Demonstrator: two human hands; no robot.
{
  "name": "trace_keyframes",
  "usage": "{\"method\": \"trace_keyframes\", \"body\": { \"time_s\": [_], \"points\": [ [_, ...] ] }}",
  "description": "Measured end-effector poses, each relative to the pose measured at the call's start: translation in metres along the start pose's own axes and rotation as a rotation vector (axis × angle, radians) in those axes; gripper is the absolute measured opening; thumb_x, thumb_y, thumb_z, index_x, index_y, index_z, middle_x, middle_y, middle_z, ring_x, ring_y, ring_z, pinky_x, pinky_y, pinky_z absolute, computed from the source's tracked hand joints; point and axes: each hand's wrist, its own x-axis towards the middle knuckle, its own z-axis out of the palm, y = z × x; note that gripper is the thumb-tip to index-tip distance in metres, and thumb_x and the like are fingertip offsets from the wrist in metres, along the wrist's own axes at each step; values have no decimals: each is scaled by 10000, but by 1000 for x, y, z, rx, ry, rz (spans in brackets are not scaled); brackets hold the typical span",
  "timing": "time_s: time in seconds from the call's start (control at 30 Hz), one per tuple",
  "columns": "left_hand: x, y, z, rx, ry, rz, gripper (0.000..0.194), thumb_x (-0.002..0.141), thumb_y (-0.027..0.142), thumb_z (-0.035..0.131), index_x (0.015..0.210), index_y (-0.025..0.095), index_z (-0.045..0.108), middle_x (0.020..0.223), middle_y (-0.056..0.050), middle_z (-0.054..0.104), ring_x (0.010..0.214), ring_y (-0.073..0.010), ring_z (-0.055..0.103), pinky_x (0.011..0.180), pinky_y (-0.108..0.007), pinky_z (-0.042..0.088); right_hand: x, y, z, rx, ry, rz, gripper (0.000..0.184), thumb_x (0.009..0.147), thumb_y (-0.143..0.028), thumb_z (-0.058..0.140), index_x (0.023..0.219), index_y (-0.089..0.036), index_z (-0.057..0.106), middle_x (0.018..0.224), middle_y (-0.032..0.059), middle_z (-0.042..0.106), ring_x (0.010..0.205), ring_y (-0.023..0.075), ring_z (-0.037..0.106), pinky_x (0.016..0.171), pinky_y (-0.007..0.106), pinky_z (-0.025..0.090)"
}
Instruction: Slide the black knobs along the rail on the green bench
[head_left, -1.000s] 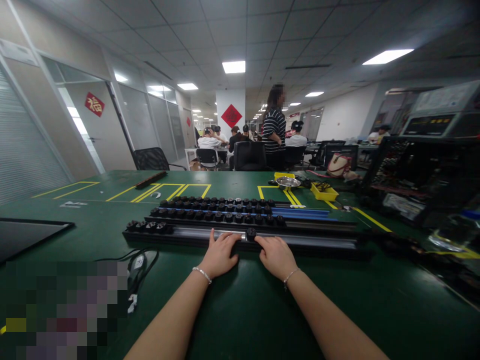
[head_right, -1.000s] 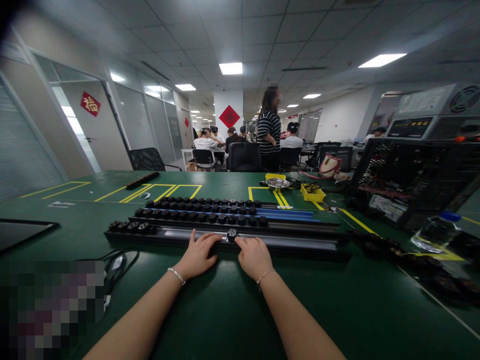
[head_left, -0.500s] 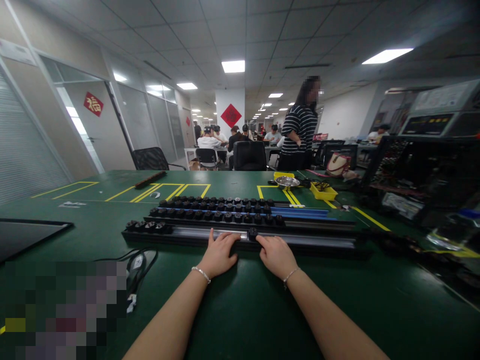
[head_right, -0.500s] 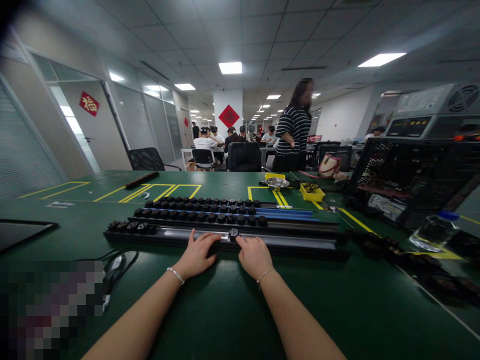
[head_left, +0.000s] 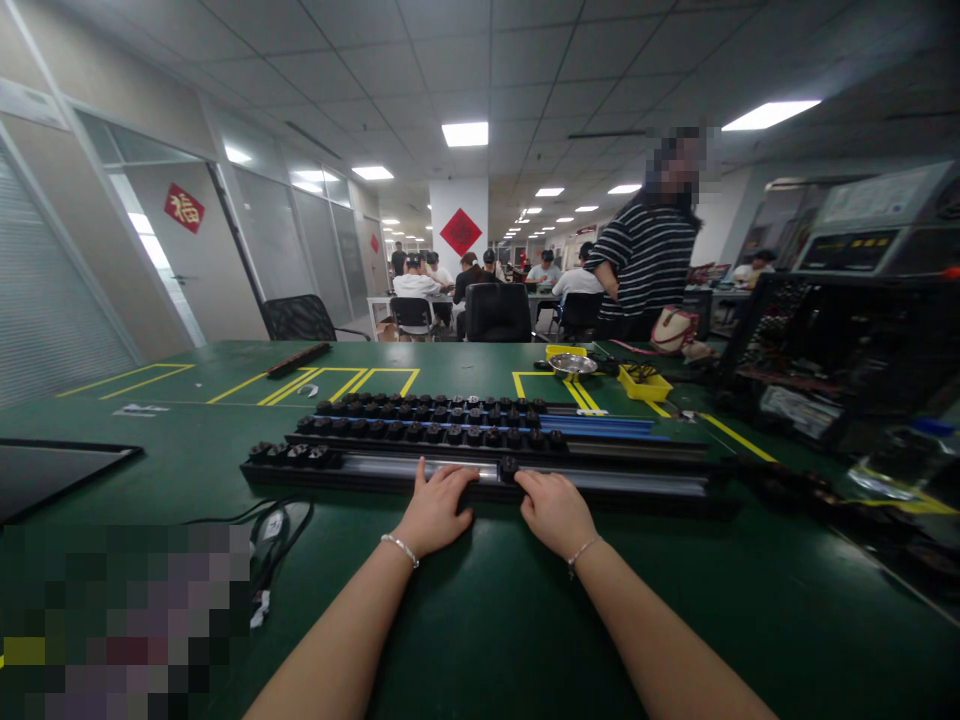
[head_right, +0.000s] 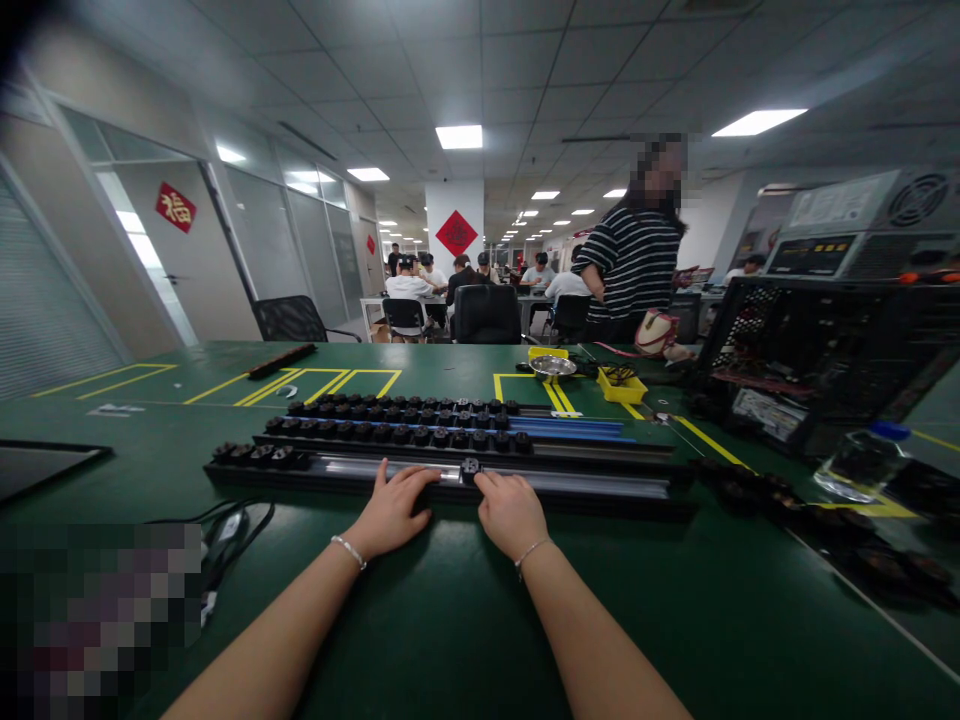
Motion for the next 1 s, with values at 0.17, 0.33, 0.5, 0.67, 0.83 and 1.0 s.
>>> {"method": "trace_keyframes", "body": {
  "time_s": [0.17, 0.33, 0.5, 0.67, 0.83, 1.0],
  "points": [
    [0, 1, -1, 13, -10, -6, 516, 712, 218, 544, 1207, 304, 424, 1243, 3, 560, 1219, -216, 409, 1070, -567, -121, 0, 0, -2, -1, -17, 17, 369, 780, -140, 402, 1093, -206, 588, 1133, 61, 618, 981, 172, 553, 903, 307, 341],
    [-1, 1, 0, 18, -8, -4, 518, 719, 222, 543, 1216, 306, 423, 1250, 5, 555, 1219, -216, 408, 1073, -568, -111, -1, 2, -2, -2, -11, 23, 362, 777, -147, 413, 1088, -204, 589, 1140, 56, 614, 998, 176, 546, 907, 299, 339],
    [-1, 0, 0, 26, -10, -2, 525, 714, 221, 544, 1217, 301, 418, 1252, 7, 554, 1224, -214, 404, 1071, -567, -117, -1, 3, -1, -11, 3, 43, 334, 784, -171, 419, 1066, -215, 594, 1120, 47, 620, 976, 168, 554, 900, 289, 345],
    [0, 0, 0, -2, -10, 0, 517, 715, 218, 540, 1209, 306, 416, 1256, 8, 552, 1225, -206, 400, 1061, -562, -146, -2, 3, -1, -23, 17, 60, 314, 799, -208, 424, 1057, -220, 604, 1119, 49, 617, 971, 166, 554, 894, 291, 356],
    [0, 0, -1, -11, -9, -3, 523, 709, 209, 541, 1206, 307, 416, 1250, 9, 555, 1227, -202, 396, 1059, -556, -152, -3, 4, -2, -18, 25, 70, 299, 804, -226, 422, 1035, -223, 613, 1099, 48, 623, 955, 166, 558, 885, 288, 368],
    [0, 1, -1, 4, -19, -11, 520, 713, 209, 535, 1211, 303, 418, 1257, -2, 552, 1230, -211, 392, 1063, -564, -131, -3, 4, -4, -31, 34, 96, 272, 813, -235, 421, 985, -220, 632, 1078, 51, 628, 942, 162, 559, 875, 276, 376]
  ]
}}
